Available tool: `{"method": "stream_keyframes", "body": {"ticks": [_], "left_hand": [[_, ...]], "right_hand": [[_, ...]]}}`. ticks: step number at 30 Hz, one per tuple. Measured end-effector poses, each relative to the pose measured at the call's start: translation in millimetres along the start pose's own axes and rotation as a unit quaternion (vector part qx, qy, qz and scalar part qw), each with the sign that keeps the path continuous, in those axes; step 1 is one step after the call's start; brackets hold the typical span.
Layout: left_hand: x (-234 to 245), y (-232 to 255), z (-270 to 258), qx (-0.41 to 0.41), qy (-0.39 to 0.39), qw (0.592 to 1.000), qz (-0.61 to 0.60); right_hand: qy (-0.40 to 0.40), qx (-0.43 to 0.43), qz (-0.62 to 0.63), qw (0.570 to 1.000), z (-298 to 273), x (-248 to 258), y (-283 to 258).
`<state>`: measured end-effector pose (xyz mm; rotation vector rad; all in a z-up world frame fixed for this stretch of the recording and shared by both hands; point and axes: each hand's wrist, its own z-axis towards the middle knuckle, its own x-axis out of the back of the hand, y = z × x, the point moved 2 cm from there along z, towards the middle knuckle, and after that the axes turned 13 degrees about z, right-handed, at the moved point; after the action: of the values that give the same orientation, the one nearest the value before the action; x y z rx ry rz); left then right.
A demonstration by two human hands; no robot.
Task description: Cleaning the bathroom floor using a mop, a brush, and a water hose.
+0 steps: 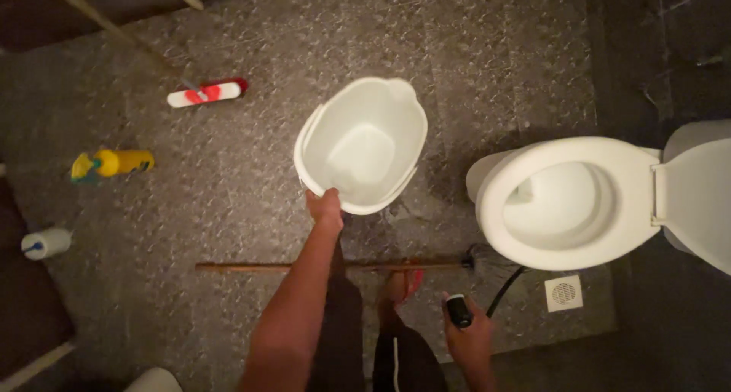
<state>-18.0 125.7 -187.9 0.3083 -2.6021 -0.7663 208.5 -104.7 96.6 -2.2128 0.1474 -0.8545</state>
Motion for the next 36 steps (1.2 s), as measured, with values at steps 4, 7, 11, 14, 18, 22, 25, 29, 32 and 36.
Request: {"method": "stream_keyframes", "body": {"ticks": [4, 7, 11, 14, 18, 22, 25, 29, 32, 36], "left_hand": [[-35, 31, 74, -0.076, -0.051, 0.994, -0.062], [-62, 37, 196, -0.206, -0.077, 0.975, 0.014], [-112, 112, 286, -0.276, -0.125, 0.951, 0.057], [-147, 178, 339, -0.290, -0.061, 0.931, 0.214], [-160, 213, 442, -0.263, -0.117, 0.941, 0.181], [-122, 277, 427, -0.104, -0.301, 0.940, 0.121], [-45, 182, 575, -0.241, -0.212, 0.781, 0.537], [18, 200, 534, -0.238, -0.093, 0.423, 0.869], [53, 170, 576, -0.177, -0.055, 0.313, 0.932], [47, 183, 570, -0.228, 0.010, 0.222, 0.948]], "right_hand": [[0.011, -0.086, -0.058, 0.995, 35, -36, 4], [0.025, -0.092, -0.079, 0.992, 66, -74, -16], [0.013, -0.114, 0.005, 0.993, 114, -134, -61], [0.042, 0.081, 0.004, 0.996, 141, -182, -32], [0.046, -0.081, -0.030, 0.995, 192, -231, -86], [0.053, -0.054, -0.045, 0.996, 227, -258, -93], [0.029, -0.085, -0.078, 0.993, 246, -266, -83], [0.004, 0.080, -0.069, 0.994, 258, -273, -65], [-0.022, 0.118, -0.054, 0.991, 259, -279, -44], [-0.045, -0.020, -0.090, 0.995, 253, -286, -20]]}}
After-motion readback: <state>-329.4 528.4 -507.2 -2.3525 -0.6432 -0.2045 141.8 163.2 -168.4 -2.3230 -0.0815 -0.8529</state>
